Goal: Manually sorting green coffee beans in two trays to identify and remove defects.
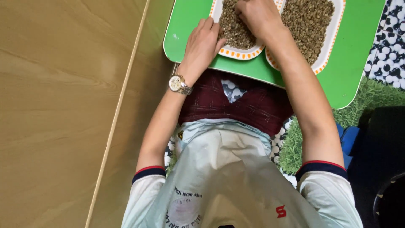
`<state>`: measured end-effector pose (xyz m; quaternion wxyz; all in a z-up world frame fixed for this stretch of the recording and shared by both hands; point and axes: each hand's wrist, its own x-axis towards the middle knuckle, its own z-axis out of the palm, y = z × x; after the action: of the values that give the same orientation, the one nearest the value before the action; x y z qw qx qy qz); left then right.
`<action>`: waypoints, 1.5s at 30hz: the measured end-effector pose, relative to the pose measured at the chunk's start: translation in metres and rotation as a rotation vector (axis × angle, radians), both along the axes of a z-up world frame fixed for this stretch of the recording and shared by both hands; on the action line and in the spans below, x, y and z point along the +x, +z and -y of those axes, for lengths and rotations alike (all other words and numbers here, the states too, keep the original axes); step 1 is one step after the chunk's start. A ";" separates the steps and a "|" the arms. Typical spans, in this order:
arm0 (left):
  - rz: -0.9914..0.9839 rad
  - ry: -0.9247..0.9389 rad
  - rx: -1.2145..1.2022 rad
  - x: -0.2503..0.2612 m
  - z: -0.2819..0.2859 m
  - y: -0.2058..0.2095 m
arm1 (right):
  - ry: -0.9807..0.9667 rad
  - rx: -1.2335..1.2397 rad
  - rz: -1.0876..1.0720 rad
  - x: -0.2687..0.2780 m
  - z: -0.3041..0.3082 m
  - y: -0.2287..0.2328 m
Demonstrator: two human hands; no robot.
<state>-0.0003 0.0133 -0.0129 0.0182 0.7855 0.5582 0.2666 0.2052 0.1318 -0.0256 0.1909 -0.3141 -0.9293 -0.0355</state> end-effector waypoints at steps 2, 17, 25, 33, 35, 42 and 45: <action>-0.006 -0.027 0.047 0.000 -0.007 0.001 | -0.002 -0.022 -0.074 0.003 -0.006 -0.004; -0.036 -0.146 0.096 0.029 -0.079 -0.011 | -0.143 -0.055 -0.210 0.060 0.067 0.063; -0.055 -0.112 -0.078 0.038 -0.082 -0.007 | -0.316 -0.149 -0.306 0.107 0.106 0.083; 0.116 -0.191 -0.248 0.032 -0.070 0.038 | -0.435 -0.298 -0.400 0.129 0.124 0.084; 0.164 -0.213 -0.326 0.035 -0.065 0.057 | -0.454 -0.332 -0.430 0.137 0.127 0.089; 0.099 -0.455 -0.313 0.089 -0.070 0.048 | -0.404 -0.336 -0.443 0.163 0.103 0.066; 0.149 -0.558 -0.244 0.122 -0.075 0.036 | -0.410 -0.356 -0.466 0.163 0.091 0.061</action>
<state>0.1219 0.0883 0.0233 0.2257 0.8786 0.3461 0.2393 0.3682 0.0404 0.0350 0.3288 -0.5222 -0.7700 0.1621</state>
